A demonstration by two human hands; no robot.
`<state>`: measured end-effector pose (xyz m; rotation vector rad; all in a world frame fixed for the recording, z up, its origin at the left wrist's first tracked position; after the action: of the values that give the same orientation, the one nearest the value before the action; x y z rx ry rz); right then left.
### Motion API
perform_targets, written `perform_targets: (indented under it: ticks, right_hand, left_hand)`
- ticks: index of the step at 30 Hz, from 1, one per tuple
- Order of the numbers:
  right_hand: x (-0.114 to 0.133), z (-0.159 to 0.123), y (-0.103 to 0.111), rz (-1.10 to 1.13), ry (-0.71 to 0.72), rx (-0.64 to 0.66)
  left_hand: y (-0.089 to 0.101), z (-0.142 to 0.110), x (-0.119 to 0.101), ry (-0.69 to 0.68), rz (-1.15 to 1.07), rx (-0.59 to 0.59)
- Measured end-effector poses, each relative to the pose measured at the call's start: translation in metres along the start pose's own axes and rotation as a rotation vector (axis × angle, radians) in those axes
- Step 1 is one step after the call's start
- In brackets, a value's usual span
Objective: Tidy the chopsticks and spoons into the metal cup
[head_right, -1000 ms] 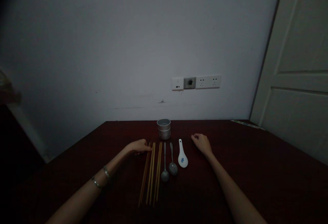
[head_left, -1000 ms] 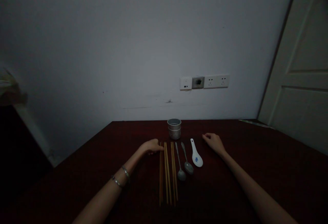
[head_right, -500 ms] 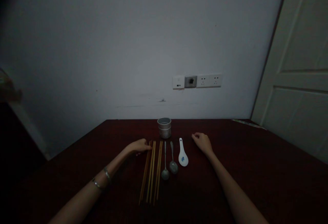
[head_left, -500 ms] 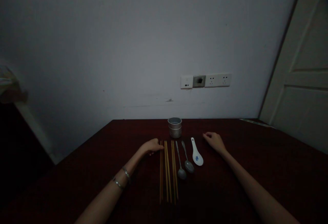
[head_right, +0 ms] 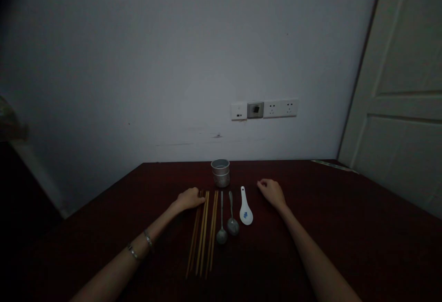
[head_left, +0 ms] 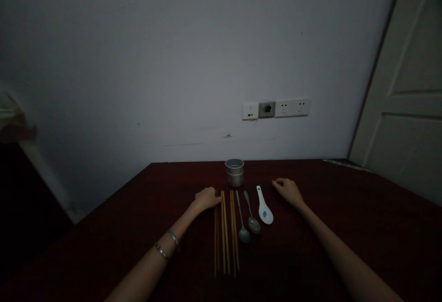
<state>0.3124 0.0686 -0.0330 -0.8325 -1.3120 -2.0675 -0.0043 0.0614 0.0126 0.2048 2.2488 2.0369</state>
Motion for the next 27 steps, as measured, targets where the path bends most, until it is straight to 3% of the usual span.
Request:
perform_targets:
  ticks: [20,24,27]
  right_hand:
    - [-0.002,0.002,-0.001,-0.032,0.018,0.014]
    - [-0.001,0.002,-0.001,-0.012,0.014,0.006]
    - [-0.002,0.001,0.001,0.075,-0.003,0.015]
  left_hand:
    - [-0.014,0.013,0.004,-0.003,-0.032,-0.093]
    - [-0.007,0.014,0.007,-0.023,-0.074,-0.134]
    - [0.011,0.011,0.010,-0.024,-0.112,-0.195]
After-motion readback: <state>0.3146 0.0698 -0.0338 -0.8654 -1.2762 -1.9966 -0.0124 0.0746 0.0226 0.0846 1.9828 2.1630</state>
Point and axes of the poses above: each hand's wrist, its own z-axis towards the middle knuckle, its own y-axis out of the back of the hand, x = y × z, the point moved 2 cm from there along z, towards the middle knuckle, and after that the axes turned 13 degrees about z, right-handed, at the moved point
